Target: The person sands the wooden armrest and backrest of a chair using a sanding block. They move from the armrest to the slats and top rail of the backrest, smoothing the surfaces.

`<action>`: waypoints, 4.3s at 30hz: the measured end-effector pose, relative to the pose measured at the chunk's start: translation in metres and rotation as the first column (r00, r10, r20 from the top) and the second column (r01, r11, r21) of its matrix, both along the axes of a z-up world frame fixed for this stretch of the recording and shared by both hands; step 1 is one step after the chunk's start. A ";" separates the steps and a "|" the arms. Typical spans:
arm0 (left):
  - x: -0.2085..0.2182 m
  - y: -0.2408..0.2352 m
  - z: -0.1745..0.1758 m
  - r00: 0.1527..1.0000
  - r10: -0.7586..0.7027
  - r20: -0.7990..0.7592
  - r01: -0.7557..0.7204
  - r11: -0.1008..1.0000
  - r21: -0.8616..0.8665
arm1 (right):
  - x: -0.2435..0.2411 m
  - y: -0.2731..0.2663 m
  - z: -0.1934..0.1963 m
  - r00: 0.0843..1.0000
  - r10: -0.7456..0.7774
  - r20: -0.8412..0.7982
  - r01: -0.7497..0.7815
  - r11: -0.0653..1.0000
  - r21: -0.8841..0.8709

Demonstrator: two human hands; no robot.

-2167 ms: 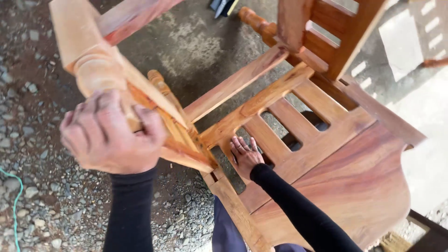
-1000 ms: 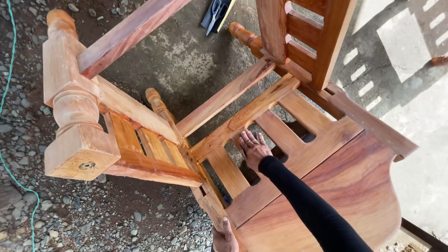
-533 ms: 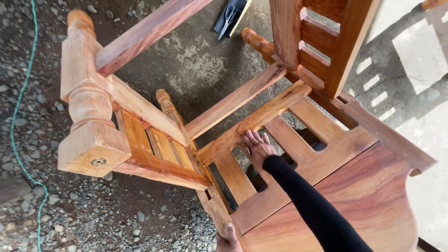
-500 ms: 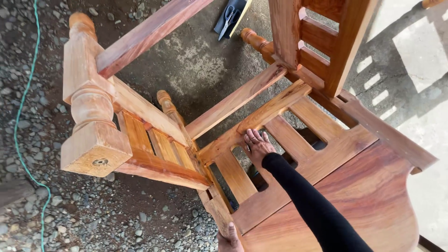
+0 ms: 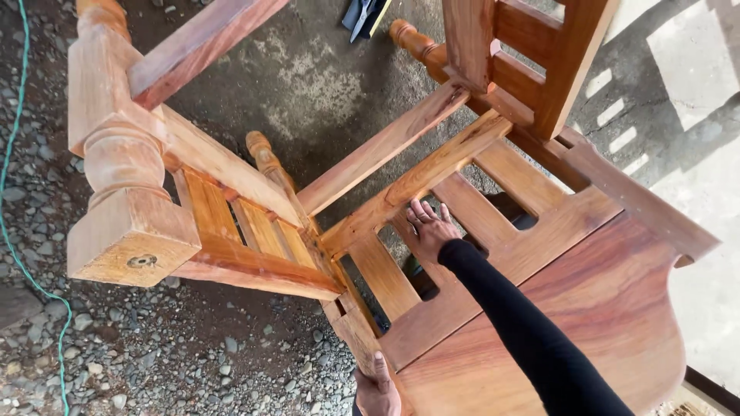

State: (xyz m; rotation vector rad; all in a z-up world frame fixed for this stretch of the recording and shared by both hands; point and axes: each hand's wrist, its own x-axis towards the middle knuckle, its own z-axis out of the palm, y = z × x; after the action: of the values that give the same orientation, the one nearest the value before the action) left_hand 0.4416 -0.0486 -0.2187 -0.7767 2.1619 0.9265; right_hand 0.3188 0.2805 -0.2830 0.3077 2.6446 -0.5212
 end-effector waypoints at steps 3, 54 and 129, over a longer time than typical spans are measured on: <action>0.001 -0.002 -0.007 0.998 -0.018 0.059 0.022 0.997 -0.069 | 0.018 0.000 0.011 0.986 -0.089 0.142 0.096 0.994 -0.046; -0.028 0.021 0.036 0.998 -0.006 0.066 0.011 0.998 -0.066 | 0.080 -0.041 0.106 0.985 0.173 0.023 -0.174 0.978 0.111; -0.112 0.158 0.037 0.685 -0.726 0.060 0.725 0.671 -0.156 | 0.025 -0.006 0.046 0.975 -0.054 0.217 0.050 0.998 0.022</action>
State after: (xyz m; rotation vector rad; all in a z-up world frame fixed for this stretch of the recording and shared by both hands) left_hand 0.3292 0.1093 -0.1816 0.0772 2.2720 0.3163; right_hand 0.3435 0.2743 -0.2374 0.4157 2.4348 -0.4545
